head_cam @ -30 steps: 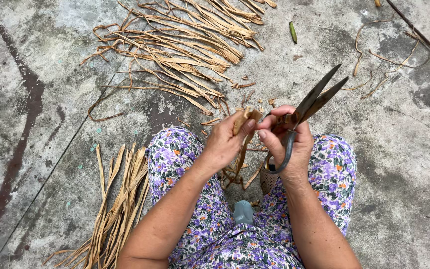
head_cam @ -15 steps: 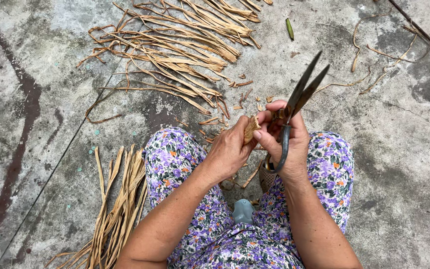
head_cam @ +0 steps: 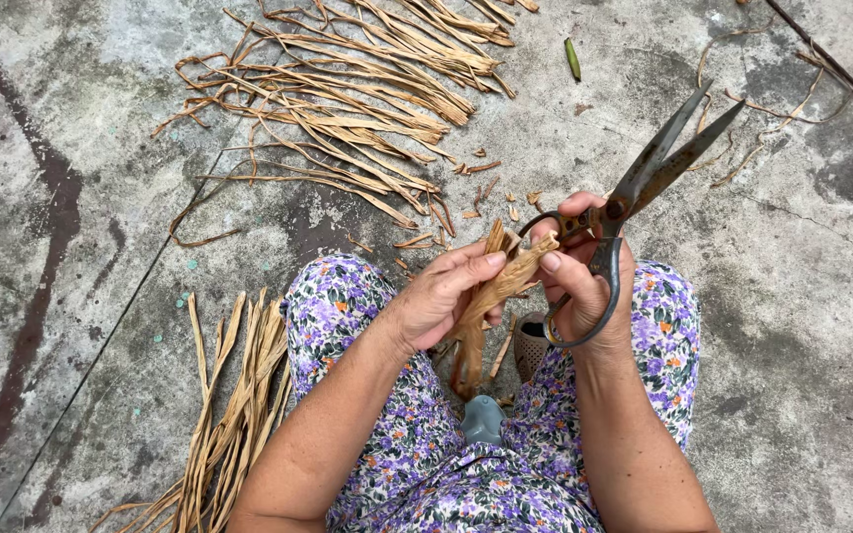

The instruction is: The person sits on a concrete floor holding bundles of dried leaf strips and uses scissors to trim off dark, damaged edge portions, letting the cut scraps fall to the ground. They gather and reposition the strips by hand and set trimmed pieces onto a growing pile beside them.

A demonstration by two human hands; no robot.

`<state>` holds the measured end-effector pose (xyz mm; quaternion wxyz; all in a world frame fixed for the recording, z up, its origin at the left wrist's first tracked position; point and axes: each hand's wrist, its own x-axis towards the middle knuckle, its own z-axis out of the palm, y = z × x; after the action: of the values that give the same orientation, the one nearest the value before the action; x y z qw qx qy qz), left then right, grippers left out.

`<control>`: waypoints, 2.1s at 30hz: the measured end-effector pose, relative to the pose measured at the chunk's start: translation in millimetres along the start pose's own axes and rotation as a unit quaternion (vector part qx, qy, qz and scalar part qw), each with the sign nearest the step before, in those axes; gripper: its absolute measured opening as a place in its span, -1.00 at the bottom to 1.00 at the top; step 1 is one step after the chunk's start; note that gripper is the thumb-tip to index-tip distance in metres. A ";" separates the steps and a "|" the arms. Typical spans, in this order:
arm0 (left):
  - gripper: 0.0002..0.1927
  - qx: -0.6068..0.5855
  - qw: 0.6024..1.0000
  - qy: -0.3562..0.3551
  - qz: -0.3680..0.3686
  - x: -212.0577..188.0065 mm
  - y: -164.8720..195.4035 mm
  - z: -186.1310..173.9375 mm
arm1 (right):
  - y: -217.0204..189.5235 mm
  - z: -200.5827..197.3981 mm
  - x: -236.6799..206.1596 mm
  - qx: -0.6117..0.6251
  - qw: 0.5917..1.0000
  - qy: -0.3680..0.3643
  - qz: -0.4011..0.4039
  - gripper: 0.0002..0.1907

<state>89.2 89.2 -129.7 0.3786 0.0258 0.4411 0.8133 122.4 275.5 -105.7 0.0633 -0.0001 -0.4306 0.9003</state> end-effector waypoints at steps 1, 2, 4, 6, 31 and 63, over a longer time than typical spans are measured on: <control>-0.57 0.005 1.000 0.023 0.003 2.7 -0.7 1.8 | -0.4 -0.2 0.2 0.004 1.000 0.002 0.003 -0.45; -0.59 0.010 0.999 0.047 0.006 4.7 -0.9 2.9 | -1.2 -1.0 0.7 -0.001 1.000 0.006 -0.003 -0.45; -0.63 0.154 0.973 0.145 0.094 4.2 1.6 1.9 | -3.1 -3.1 0.4 -0.012 1.000 0.014 -0.013 -0.44; -0.68 0.277 0.911 0.234 0.197 2.7 3.9 3.6 | -2.9 -4.1 1.5 -0.032 0.998 0.017 -0.041 -0.46; -0.84 0.421 0.808 0.173 0.374 -21.7 19.6 28.5 | 10.8 15.0 -12.1 -0.206 0.970 -0.020 -0.124 -0.52; -0.89 0.427 0.814 0.136 0.370 -23.9 22.3 28.5 | 20.4 15.9 -15.7 -0.285 0.951 -0.014 -0.120 -0.56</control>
<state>103.7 86.6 -88.9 -0.0638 0.2356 0.7477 0.6175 134.8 248.7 -112.4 0.1622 0.0463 -0.6673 0.7254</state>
